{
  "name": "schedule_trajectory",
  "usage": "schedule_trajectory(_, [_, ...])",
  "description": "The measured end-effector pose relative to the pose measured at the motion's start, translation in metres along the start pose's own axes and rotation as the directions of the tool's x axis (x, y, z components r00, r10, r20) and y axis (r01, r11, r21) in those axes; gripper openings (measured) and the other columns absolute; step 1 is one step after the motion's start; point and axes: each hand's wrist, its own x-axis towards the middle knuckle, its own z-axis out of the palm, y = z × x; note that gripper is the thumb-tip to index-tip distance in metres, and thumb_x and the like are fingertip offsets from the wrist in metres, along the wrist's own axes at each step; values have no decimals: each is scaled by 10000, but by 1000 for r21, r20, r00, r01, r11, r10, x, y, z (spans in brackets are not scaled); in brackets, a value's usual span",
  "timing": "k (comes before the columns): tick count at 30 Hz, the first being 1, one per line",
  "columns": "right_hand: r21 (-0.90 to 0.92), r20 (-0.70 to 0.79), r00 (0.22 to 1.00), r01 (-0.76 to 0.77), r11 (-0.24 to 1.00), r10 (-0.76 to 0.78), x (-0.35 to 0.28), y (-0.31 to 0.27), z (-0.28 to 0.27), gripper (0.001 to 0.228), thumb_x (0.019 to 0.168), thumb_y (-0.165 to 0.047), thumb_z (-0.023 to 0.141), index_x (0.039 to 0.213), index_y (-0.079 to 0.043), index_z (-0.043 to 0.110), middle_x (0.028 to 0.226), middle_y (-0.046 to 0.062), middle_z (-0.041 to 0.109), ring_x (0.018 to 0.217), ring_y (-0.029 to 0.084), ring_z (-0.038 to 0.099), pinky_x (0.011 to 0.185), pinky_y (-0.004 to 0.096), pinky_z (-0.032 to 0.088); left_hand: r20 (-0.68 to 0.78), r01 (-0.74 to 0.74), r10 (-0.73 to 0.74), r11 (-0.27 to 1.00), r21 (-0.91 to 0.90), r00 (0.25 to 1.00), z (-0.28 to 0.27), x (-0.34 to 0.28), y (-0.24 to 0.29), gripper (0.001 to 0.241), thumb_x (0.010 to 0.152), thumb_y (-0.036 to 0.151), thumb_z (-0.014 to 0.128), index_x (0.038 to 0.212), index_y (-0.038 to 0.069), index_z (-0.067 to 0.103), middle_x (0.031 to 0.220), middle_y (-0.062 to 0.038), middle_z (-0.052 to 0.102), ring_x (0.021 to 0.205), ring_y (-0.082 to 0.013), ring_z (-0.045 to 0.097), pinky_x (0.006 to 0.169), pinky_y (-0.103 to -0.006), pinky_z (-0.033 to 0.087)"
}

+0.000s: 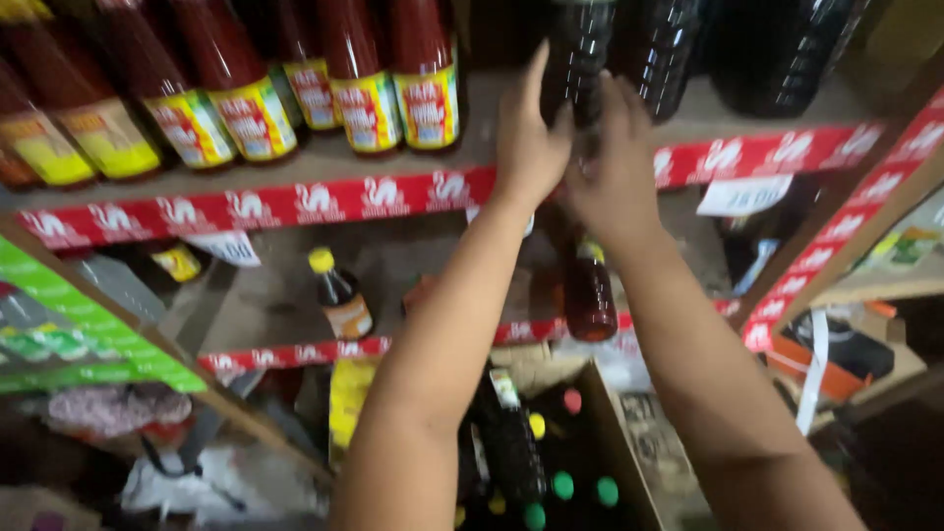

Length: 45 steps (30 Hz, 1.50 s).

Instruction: Organizing and stocking plastic bottles of condiments and sauces on wooden shelves in a grocery store.

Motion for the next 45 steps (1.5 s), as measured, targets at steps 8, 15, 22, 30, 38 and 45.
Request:
schedule_trajectory(8, [130,39,967,-255,958,252,-149,-15,-18,600,922,-58,765,1480,-59,542,1484,208,531,1357,378,529,1165,443,442,9,-21,22,989,-145,1000,-59,-118,32,533,1017,51,698,1500,112,480,1474,-115,533,1416,-261,512,1195,-374,426])
schedule_trajectory(15, [217,316,639,-768,602,701,-275,76,64,686,980,-294,845,1497,-38,475,1422,235,571,1285,355,575,1087,416,468,328,619,-527,626,-474,784,-78,-290,1,513,985,38,656,1474,40,502,1432,-111,532,1336,-257,584,1118,-389,529])
schedule_trajectory(22, [334,383,210,-939,77,900,-235,35,65,788,883,-287,830,1531,-159,399,1333,99,627,1003,262,716,647,414,625,357,803,-745,393,-447,563,-90,-376,16,482,949,47,673,1400,30,506,1422,-130,546,1316,-245,570,1062,-399,526])
schedule_trajectory(30, [692,418,293,-716,-92,860,-262,18,62,808,909,-64,766,1599,-178,361,1321,109,627,986,264,725,657,431,648,435,841,-734,354,-410,521,-92,-387,11,428,984,85,684,1385,-5,565,1342,-139,636,1267,-261,618,1092,-405,521])
schedule_trajectory(38, [729,321,420,-682,61,849,-273,-31,15,802,905,-21,736,1612,-58,358,1286,177,635,990,301,661,788,430,566,466,826,-682,458,-328,563,-64,-347,-8,513,940,147,713,1408,22,542,1398,-127,602,1272,-233,608,1064,-392,530])
schedule_trajectory(45, [382,231,723,-683,622,651,-300,-96,-36,945,802,-149,843,1606,-27,362,1481,163,538,1355,278,534,1189,392,414,513,721,-565,233,-652,646,-48,-274,38,628,887,174,781,1429,110,469,1328,-35,627,1229,-127,609,1061,-302,502])
